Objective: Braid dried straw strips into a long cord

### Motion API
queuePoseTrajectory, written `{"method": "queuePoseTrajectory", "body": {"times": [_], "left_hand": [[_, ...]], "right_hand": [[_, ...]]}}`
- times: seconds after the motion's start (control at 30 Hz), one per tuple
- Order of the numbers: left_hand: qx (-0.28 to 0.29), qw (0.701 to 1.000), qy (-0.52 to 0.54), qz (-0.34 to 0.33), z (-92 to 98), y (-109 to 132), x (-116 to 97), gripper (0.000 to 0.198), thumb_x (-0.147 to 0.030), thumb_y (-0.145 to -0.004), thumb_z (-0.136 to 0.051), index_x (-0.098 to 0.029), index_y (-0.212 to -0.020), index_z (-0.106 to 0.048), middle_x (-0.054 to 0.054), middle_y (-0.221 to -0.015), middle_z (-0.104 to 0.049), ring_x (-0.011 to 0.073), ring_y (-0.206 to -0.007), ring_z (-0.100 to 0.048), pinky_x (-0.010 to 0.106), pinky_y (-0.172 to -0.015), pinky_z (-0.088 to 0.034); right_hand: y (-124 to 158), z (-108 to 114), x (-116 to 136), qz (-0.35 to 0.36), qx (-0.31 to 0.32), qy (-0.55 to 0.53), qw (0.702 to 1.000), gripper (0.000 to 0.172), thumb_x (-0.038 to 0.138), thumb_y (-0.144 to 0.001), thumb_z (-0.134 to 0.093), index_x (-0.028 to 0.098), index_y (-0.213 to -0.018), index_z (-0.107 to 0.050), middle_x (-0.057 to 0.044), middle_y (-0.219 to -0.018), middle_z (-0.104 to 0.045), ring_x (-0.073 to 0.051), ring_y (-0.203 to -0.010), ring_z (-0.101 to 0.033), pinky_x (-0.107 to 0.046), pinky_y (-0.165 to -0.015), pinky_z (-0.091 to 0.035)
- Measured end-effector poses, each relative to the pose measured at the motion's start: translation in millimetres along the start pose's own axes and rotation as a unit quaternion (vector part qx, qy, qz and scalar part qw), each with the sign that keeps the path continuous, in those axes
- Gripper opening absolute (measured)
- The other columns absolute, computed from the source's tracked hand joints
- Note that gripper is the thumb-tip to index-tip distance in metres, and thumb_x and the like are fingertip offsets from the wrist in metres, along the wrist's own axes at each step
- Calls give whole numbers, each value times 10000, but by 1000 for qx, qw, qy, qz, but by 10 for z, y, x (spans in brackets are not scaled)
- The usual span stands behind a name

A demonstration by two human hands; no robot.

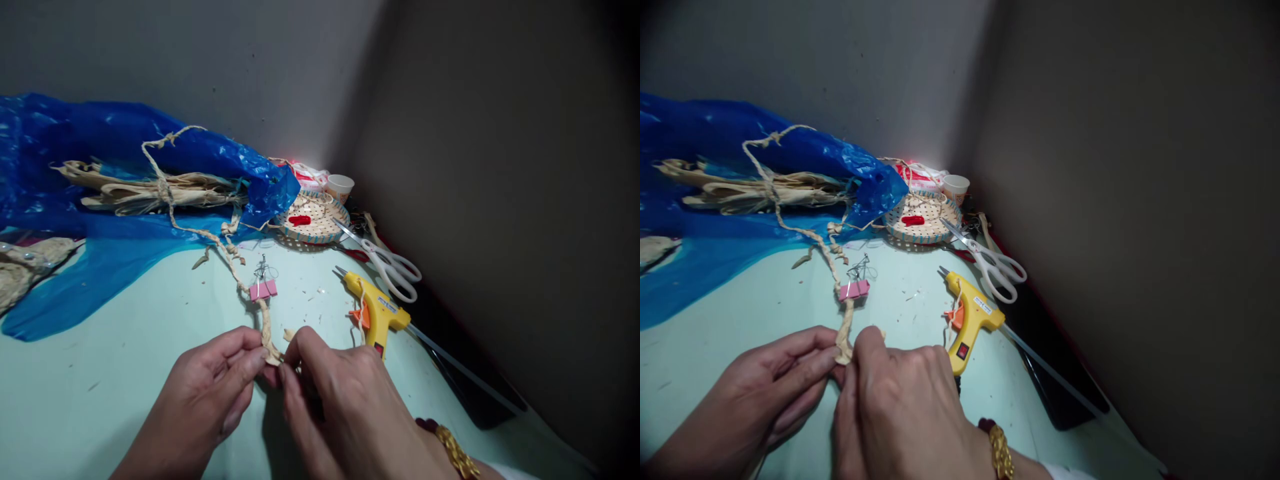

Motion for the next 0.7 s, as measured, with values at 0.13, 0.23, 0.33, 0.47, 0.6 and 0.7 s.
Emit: {"method": "queuePoseTrajectory", "body": {"times": [0.13,0.23,0.33,0.47,0.6,0.7], "left_hand": [[-21,1000,4,11,-4,3,5,271,-397,-612,-791,-176,-692,-656,-40,-553,-568,13,-442,-312,89,-409,-201],[-40,999,5,10,-10,3,3,256,-376,-574,-811,-188,-692,-684,-35,-547,-594,25,-457,-368,91,-416,-254],[-53,998,7,12,-18,9,-4,244,-356,-532,-824,-199,-672,-701,-34,-536,-610,38,-463,-408,98,-406,-275],[-76,997,10,28,4,-3,12,274,-333,-495,-843,-199,-699,-718,-30,-571,-632,40,-482,-463,91,-426,-324],[-44,999,-11,20,23,-41,26,285,-344,-489,-855,-170,-661,-710,-34,-541,-577,37,-445,-420,106,-398,-318],[-27,999,-29,-9,28,-39,7,258,-338,-524,-842,-158,-630,-690,-26,-553,-576,48,-471,-437,112,-417,-326]], "right_hand": [[-21,11,-19,-22,29,-5,999,88,219,-849,-449,217,-773,-405,37,-519,-536,-120,-399,-418,-262,-451,-178],[-25,5,-24,-41,47,-10,998,107,229,-823,-467,219,-745,-393,38,-496,-504,-119,-407,-383,-263,-460,-156],[-19,-16,-30,-62,58,-6,996,91,243,-815,-467,218,-749,-410,29,-509,-515,-119,-419,-360,-264,-472,-153],[-16,-39,-30,-70,69,7,995,67,247,-810,-457,219,-760,-422,27,-524,-511,-118,-429,-309,-268,-486,-159],[-9,-49,-14,-57,76,26,995,32,256,-805,-451,226,-794,-448,25,-538,-487,-131,-454,-286,-273,-493,-162],[-1,-57,-11,-58,89,30,994,40,258,-815,-446,226,-827,-467,12,-566,-509,-142,-478,-326,-273,-499,-168]]}}
Point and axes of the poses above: each hand's wrist, its own y-axis away from the middle knuckle, its own z-axis out of the back of the hand, x = y × z, the point moved 3 cm from there along -y, towards the middle knuckle
